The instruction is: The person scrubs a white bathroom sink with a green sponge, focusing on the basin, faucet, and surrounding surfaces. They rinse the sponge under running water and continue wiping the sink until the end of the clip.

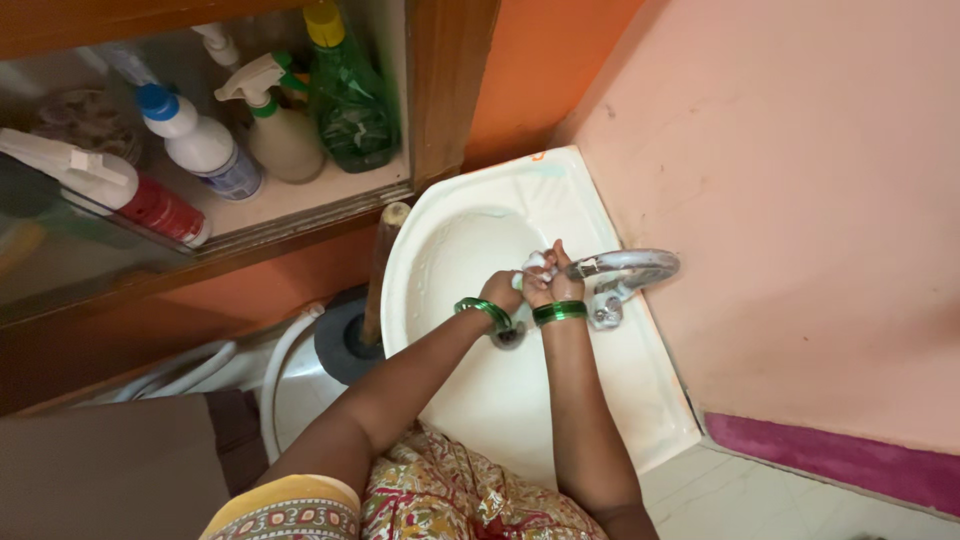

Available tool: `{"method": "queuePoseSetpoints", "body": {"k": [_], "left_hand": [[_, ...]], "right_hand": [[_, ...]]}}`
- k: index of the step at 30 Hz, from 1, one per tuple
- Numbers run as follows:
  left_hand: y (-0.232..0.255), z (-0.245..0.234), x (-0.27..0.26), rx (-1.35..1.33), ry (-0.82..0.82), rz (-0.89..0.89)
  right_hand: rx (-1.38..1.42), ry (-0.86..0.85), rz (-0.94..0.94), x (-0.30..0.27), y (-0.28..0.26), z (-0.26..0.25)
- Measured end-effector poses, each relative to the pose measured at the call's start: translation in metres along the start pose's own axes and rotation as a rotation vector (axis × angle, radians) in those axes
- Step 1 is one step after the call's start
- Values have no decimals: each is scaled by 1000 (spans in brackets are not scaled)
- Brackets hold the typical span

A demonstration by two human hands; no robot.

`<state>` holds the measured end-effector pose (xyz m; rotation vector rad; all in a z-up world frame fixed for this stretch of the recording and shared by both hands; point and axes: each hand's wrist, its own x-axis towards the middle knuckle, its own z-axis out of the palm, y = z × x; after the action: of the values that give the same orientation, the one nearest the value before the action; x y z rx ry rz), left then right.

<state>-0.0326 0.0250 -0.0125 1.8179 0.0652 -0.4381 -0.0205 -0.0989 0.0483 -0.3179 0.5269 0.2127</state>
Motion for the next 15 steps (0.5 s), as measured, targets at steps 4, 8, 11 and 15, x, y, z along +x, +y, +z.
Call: {"method": "queuePoseSetpoints", "body": {"k": [4, 8, 11, 15], "left_hand": [[14, 11, 1, 156, -23, -18], [10, 14, 8, 372, -97, -5], [1, 16, 12, 429, -102, -18], [-7, 4, 15, 438, -197, -57]], "right_hand": [[116, -7, -19, -2, -9, -11], [109, -2, -86, 3, -12, -18], [81, -73, 13, 7, -12, -21], [50, -122, 80, 6, -1, -15]]}}
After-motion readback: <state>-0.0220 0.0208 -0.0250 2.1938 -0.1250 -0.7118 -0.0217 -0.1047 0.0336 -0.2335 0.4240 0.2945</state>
